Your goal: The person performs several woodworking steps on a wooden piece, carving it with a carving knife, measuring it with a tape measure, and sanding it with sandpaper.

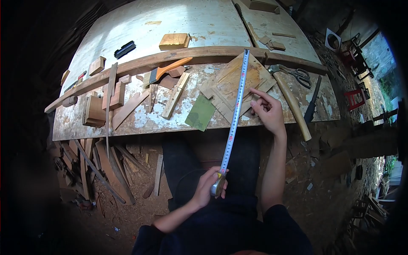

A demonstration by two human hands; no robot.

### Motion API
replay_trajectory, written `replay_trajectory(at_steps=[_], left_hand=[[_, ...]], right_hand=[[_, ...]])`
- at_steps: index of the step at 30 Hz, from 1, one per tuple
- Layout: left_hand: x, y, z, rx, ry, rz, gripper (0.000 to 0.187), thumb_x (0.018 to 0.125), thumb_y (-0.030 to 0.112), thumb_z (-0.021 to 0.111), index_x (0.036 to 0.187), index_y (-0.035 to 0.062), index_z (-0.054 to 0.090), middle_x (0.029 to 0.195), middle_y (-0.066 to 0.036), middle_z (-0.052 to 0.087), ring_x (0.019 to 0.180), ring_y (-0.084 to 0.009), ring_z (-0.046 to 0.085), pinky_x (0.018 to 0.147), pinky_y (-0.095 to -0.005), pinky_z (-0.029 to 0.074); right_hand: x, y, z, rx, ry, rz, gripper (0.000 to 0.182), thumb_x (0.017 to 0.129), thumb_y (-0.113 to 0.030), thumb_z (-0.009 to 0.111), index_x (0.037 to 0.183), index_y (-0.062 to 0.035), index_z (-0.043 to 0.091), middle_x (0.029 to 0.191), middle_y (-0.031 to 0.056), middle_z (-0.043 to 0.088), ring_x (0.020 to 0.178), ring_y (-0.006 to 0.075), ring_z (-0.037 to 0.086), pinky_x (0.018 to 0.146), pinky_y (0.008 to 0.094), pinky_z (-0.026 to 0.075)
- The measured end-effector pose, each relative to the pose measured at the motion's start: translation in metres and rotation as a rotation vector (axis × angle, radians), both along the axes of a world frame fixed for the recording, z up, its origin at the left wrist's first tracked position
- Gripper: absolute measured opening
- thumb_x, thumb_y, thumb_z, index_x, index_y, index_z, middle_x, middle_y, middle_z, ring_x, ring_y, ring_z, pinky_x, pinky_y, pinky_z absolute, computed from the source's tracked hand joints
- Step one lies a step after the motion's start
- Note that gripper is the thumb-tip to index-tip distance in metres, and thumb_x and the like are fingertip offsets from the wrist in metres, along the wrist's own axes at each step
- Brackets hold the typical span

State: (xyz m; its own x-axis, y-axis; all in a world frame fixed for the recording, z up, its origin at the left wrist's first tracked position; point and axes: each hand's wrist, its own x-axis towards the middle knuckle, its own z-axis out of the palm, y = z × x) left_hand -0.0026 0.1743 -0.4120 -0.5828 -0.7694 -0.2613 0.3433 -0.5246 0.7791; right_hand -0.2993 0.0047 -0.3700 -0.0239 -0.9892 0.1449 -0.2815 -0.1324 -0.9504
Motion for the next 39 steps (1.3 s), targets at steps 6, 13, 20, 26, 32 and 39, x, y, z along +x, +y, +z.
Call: replay_trajectory(at_steps=[6,13,20,26,32,39], left_hand=[[0.002,-0.001,-0.004,-0.029,-0.036,-0.032,0.056,0.116,0.049,0.038,0.146,0.0043,0.053,0.094,-0.014,0.068,0.066,-0.0191,0.071,0.052,-0.0248,0.047],[0.004,-0.003,-0.002,-0.026,-0.036,-0.039,0.055,0.116,0.048,0.037,0.146,0.0041,0.053,0.093,-0.012,0.067,0.067,-0.0192,0.071,0.052,-0.0253,0.047],[0.004,-0.008,0.003,-0.015,-0.014,-0.030,0.055,0.116,0.047,0.039,0.146,0.0030,0.054,0.093,-0.013,0.067,0.067,-0.0192,0.071,0.052,-0.0256,0.047],[0.012,-0.034,0.033,-0.114,-0.052,0.039,0.056,0.115,0.048,0.041,0.145,0.0023,0.055,0.093,-0.013,0.068,0.066,-0.0194,0.070,0.051,-0.0260,0.047],[0.035,-0.088,0.054,-0.299,-0.191,0.376,0.058,0.112,0.047,0.048,0.147,0.0002,0.055,0.089,-0.013,0.067,0.067,-0.0199,0.068,0.056,-0.0279,0.051],[0.076,-0.122,0.070,-0.605,-0.633,0.703,0.044,0.106,0.021,0.065,0.139,-0.0069,0.062,0.085,0.001,0.060,0.075,-0.0055,0.052,0.065,-0.0261,0.042]], right_hand=[[0.000,0.000,0.001,0.010,-0.019,-0.008,0.046,0.103,-0.007,0.074,0.148,-0.0015,0.068,0.077,-0.0053,0.065,0.066,-0.0021,0.048,0.061,0.0178,0.036],[-0.003,-0.001,-0.002,0.017,-0.013,-0.003,0.044,0.103,-0.007,0.074,0.147,-0.0011,0.069,0.078,-0.0034,0.066,0.068,0.0003,0.055,0.062,0.0183,0.040],[-0.003,-0.004,-0.002,0.018,-0.045,-0.025,0.042,0.104,-0.006,0.073,0.145,0.0003,0.070,0.078,-0.0021,0.067,0.069,0.0020,0.060,0.063,0.0195,0.044],[-0.004,-0.005,-0.005,0.002,-0.113,-0.038,0.039,0.103,-0.005,0.074,0.141,0.0034,0.071,0.076,-0.0016,0.068,0.070,0.0031,0.063,0.066,0.0203,0.048],[-0.007,-0.004,-0.003,0.038,-0.116,-0.013,0.036,0.104,-0.005,0.073,0.139,0.0036,0.072,0.077,-0.0016,0.067,0.069,0.0036,0.062,0.064,0.0206,0.048],[-0.009,-0.006,-0.004,0.037,-0.111,-0.004,0.033,0.102,-0.005,0.075,0.134,0.0030,0.075,0.074,-0.0038,0.068,0.064,-0.0011,0.055,0.060,0.0183,0.043]])
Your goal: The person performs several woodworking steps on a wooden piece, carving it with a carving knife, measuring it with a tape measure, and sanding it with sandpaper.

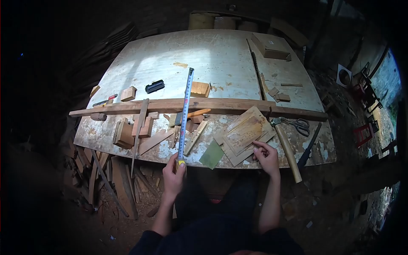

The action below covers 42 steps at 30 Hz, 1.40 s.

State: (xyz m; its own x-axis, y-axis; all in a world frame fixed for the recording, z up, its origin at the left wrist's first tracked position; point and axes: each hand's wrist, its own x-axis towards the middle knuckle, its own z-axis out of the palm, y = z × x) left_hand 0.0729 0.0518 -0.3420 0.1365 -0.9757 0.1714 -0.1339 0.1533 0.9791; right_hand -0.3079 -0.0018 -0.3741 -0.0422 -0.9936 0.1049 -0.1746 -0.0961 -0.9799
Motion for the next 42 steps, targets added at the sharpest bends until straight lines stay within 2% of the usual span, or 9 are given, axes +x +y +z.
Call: replay_trajectory(at_steps=[13,16,19,22,28,37,38,41,42], left_hand=[[0.015,-0.010,-0.006,-0.016,-0.021,0.059,0.043,0.103,0.025,0.067,0.134,-0.0046,0.062,0.084,-0.003,0.063,0.075,-0.0097,0.057,0.068,-0.0296,0.046],[0.020,-0.010,-0.014,-0.033,-0.163,0.058,0.042,0.104,0.024,0.065,0.135,-0.0054,0.062,0.086,-0.003,0.065,0.078,-0.0104,0.058,0.071,-0.0295,0.047],[0.022,-0.007,-0.014,0.021,-0.052,0.040,0.043,0.105,0.023,0.065,0.136,-0.0059,0.061,0.088,-0.004,0.066,0.080,-0.0113,0.059,0.073,-0.0299,0.048],[0.021,-0.007,-0.012,-0.072,-0.098,0.071,0.043,0.104,0.023,0.065,0.135,-0.0061,0.061,0.089,-0.004,0.066,0.081,-0.0118,0.060,0.074,-0.0302,0.048],[0.031,-0.005,-0.017,0.026,-0.104,0.083,0.045,0.103,0.026,0.068,0.135,-0.0064,0.061,0.091,-0.007,0.067,0.083,-0.0118,0.060,0.076,-0.0309,0.050],[0.054,-0.041,0.016,-0.033,-0.748,0.203,0.063,0.091,0.032,0.085,0.135,-0.0074,0.064,0.114,-0.029,0.075,0.104,-0.0442,0.075,0.095,-0.0472,0.058],[0.059,-0.049,0.019,-0.099,-0.839,0.200,0.065,0.091,0.036,0.086,0.139,-0.0017,0.063,0.121,-0.027,0.074,0.112,-0.0414,0.074,0.096,-0.0453,0.057],[0.071,-0.070,0.031,-0.107,-1.037,0.154,0.066,0.090,0.037,0.087,0.139,0.0000,0.064,0.123,-0.024,0.072,0.114,-0.0427,0.071,0.097,-0.0486,0.057],[0.081,-0.079,0.024,-0.130,-1.068,0.135,0.065,0.090,0.040,0.086,0.140,0.0039,0.065,0.121,-0.020,0.068,0.111,-0.0428,0.070,0.092,-0.0507,0.059]], right_hand=[[0.000,0.002,-0.003,-0.027,-0.010,-0.029,0.033,0.103,-0.007,0.075,0.135,0.0012,0.075,0.074,-0.0039,0.069,0.065,-0.0011,0.056,0.061,0.0190,0.044],[0.001,0.002,-0.001,-0.029,-0.018,-0.035,0.031,0.103,-0.007,0.074,0.134,0.0014,0.076,0.075,-0.0042,0.069,0.065,-0.0008,0.056,0.061,0.0196,0.044],[0.003,0.002,0.000,-0.035,-0.050,-0.046,0.031,0.103,-0.007,0.074,0.133,0.0013,0.076,0.075,-0.0042,0.069,0.065,-0.0009,0.056,0.061,0.0197,0.044],[0.000,0.002,-0.002,-0.038,-0.007,-0.045,0.031,0.103,-0.006,0.074,0.133,0.0014,0.076,0.075,-0.0037,0.069,0.066,-0.0006,0.056,0.061,0.0196,0.044],[0.001,0.002,-0.002,-0.050,-0.025,-0.042,0.032,0.102,-0.005,0.075,0.134,0.0012,0.076,0.076,-0.0030,0.069,0.067,0.0000,0.056,0.062,0.0193,0.043],[0.001,0.002,-0.002,-0.045,-0.016,-0.041,0.031,0.103,-0.004,0.073,0.134,0.0013,0.075,0.076,-0.0026,0.068,0.068,0.0011,0.059,0.063,0.0197,0.045],[0.001,0.002,-0.002,-0.047,-0.009,-0.039,0.031,0.103,-0.004,0.073,0.134,0.0012,0.075,0.076,-0.0024,0.068,0.068,0.0012,0.059,0.062,0.0197,0.045],[-0.001,0.003,0.001,-0.009,0.018,-0.012,0.032,0.105,-0.005,0.069,0.136,0.0019,0.073,0.078,-0.0010,0.066,0.071,0.0061,0.064,0.068,0.0238,0.052],[-0.002,0.003,0.001,-0.016,0.017,-0.012,0.032,0.105,-0.005,0.069,0.136,0.0019,0.073,0.078,-0.0011,0.066,0.071,0.0061,0.064,0.068,0.0238,0.052]])
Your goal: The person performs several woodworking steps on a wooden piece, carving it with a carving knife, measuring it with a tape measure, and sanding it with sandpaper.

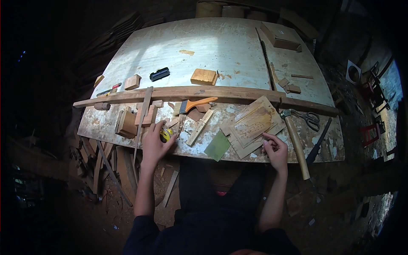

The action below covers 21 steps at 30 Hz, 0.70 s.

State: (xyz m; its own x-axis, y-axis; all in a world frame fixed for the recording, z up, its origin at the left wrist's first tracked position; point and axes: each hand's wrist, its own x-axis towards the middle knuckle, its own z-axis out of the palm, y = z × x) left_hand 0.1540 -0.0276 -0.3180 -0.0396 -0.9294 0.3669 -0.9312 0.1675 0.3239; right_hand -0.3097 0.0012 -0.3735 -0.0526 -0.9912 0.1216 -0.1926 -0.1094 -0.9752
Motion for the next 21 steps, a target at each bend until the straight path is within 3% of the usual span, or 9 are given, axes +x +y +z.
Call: replay_trajectory(at_steps=[7,13,19,21], left_hand=[[0.017,-0.032,-0.009,-0.021,-0.090,-0.030,0.063,0.089,0.029,0.087,0.143,0.0086,0.063,0.123,-0.018,0.065,0.113,-0.0402,0.068,0.096,-0.0488,0.057],[0.018,-0.040,-0.019,-0.156,-0.174,-0.039,0.068,0.090,0.024,0.086,0.147,0.0010,0.057,0.129,-0.021,0.064,0.127,-0.0436,0.060,0.113,-0.0507,0.046],[0.014,-0.045,-0.017,-0.103,-0.021,0.013,0.070,0.093,0.024,0.084,0.151,-0.0003,0.054,0.145,-0.022,0.061,0.133,-0.0437,0.058,0.118,-0.0503,0.042],[0.011,-0.047,-0.022,-0.225,-0.147,-0.012,0.066,0.094,0.024,0.083,0.149,0.0006,0.055,0.142,-0.022,0.062,0.132,-0.0429,0.058,0.116,-0.0499,0.043]], right_hand=[[0.000,-0.001,-0.001,-0.017,0.005,-0.003,0.031,0.105,-0.005,0.069,0.135,0.0021,0.074,0.077,-0.0013,0.066,0.071,0.0059,0.063,0.067,0.0235,0.051],[0.001,0.001,0.000,-0.004,-0.003,-0.007,0.031,0.105,-0.004,0.069,0.136,0.0023,0.073,0.078,-0.0011,0.066,0.072,0.0062,0.064,0.068,0.0238,0.052],[0.004,-0.001,-0.003,-0.038,-0.036,-0.030,0.029,0.104,-0.004,0.073,0.132,0.0019,0.076,0.075,-0.0025,0.068,0.068,0.0016,0.060,0.063,0.0199,0.046],[0.003,-0.001,-0.003,-0.037,-0.029,-0.034,0.029,0.104,-0.004,0.073,0.132,0.0020,0.076,0.075,-0.0024,0.068,0.068,0.0018,0.060,0.063,0.0200,0.046]])
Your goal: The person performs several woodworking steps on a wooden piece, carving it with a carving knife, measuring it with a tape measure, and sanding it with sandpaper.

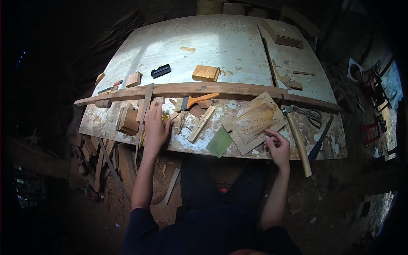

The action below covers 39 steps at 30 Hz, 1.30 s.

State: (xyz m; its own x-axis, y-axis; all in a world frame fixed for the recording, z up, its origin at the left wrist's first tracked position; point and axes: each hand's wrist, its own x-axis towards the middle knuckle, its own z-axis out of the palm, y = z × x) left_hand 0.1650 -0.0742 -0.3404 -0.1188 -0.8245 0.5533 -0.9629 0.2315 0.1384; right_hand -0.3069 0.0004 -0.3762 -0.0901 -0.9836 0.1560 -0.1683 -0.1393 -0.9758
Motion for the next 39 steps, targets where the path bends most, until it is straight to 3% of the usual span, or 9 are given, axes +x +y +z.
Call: replay_trajectory(at_steps=[4,9,13,16,19,23,32,38,39], left_hand=[[-0.026,0.009,0.003,0.030,0.110,-0.137,0.056,0.095,0.025,0.082,0.142,0.0023,0.062,0.135,-0.021,0.065,0.129,-0.0410,0.061,0.112,-0.0495,0.046],[-0.071,0.033,0.009,0.124,0.199,-0.177,0.037,0.091,0.032,0.086,0.109,0.0019,0.075,0.110,-0.016,0.068,0.109,-0.0365,0.065,0.095,-0.0477,0.052],[-0.085,0.042,0.000,0.143,0.163,-0.205,0.032,0.088,0.027,0.088,0.106,0.0042,0.076,0.096,-0.011,0.068,0.096,-0.0334,0.065,0.083,-0.0473,0.051],[-0.081,0.040,-0.022,0.229,0.228,-0.179,0.037,0.086,0.028,0.090,0.109,0.0039,0.075,0.103,-0.014,0.067,0.101,-0.0356,0.065,0.088,-0.0480,0.051],[-0.093,0.046,-0.023,-0.013,0.226,-0.086,0.043,0.084,0.026,0.091,0.118,0.0038,0.074,0.115,-0.017,0.067,0.110,-0.0379,0.064,0.097,-0.0486,0.050],[-0.127,0.078,0.002,0.090,0.151,-0.583,0.045,0.088,0.021,0.088,0.127,0.0075,0.073,0.129,-0.016,0.064,0.120,-0.0355,0.062,0.104,-0.0483,0.049],[-0.126,0.084,-0.016,-0.013,0.433,-0.495,0.021,0.091,0.003,0.083,0.112,0.0033,0.082,0.115,-0.013,0.079,0.109,-0.0335,0.076,0.095,-0.0423,0.060],[-0.122,0.104,0.010,0.018,0.722,-0.397,0.021,0.095,-0.002,0.079,0.115,0.0009,0.082,0.116,-0.015,0.079,0.106,-0.0298,0.077,0.092,-0.0365,0.061],[-0.126,0.108,0.013,0.074,0.815,-0.424,0.015,0.100,0.000,0.076,0.114,-0.0022,0.082,0.117,-0.015,0.078,0.106,-0.0247,0.076,0.093,-0.0348,0.060]], right_hand=[[0.001,0.000,0.001,-0.001,-0.007,-0.001,0.029,0.104,-0.004,0.073,0.132,0.0019,0.076,0.075,-0.0022,0.068,0.067,0.0021,0.060,0.063,0.0202,0.047],[0.001,0.001,-0.001,0.006,-0.001,-0.001,0.029,0.104,-0.005,0.073,0.132,0.0014,0.076,0.075,-0.0017,0.069,0.067,0.0025,0.061,0.063,0.0211,0.048],[0.001,0.000,0.000,0.003,0.003,-0.001,0.029,0.103,-0.005,0.073,0.132,0.0009,0.076,0.075,-0.0014,0.069,0.067,0.0028,0.061,0.063,0.0214,0.047],[0.001,-0.001,-0.003,-0.005,0.009,-0.009,0.029,0.103,-0.005,0.073,0.131,0.0009,0.077,0.074,-0.0016,0.069,0.066,0.0021,0.060,0.062,0.0212,0.046],[0.001,-0.001,-0.002,-0.010,0.065,-0.016,0.028,0.102,-0.005,0.074,0.130,0.0010,0.078,0.072,-0.0022,0.069,0.064,0.0007,0.057,0.060,0.0209,0.044],[0.004,-0.003,-0.006,-0.013,0.063,-0.026,0.028,0.102,-0.006,0.074,0.129,0.0008,0.078,0.070,-0.0029,0.069,0.062,-0.0010,0.053,0.058,0.0206,0.042],[0.007,0.000,0.004,-0.015,0.144,-0.061,0.028,0.101,-0.006,0.076,0.128,0.0003,0.079,0.069,-0.0023,0.068,0.061,-0.0011,0.052,0.058,0.0210,0.041],[0.026,0.009,0.021,-0.314,0.466,-0.082,0.032,0.093,-0.007,0.083,0.124,-0.0019,0.080,0.087,0.0057,0.074,0.064,0.0099,0.064,0.058,0.0270,0.050],[0.037,0.016,0.031,-0.340,0.432,-0.028,0.038,0.088,-0.010,0.087,0.125,-0.0021,0.078,0.104,0.0111,0.075,0.076,0.0195,0.072,0.064,0.0308,0.056]])
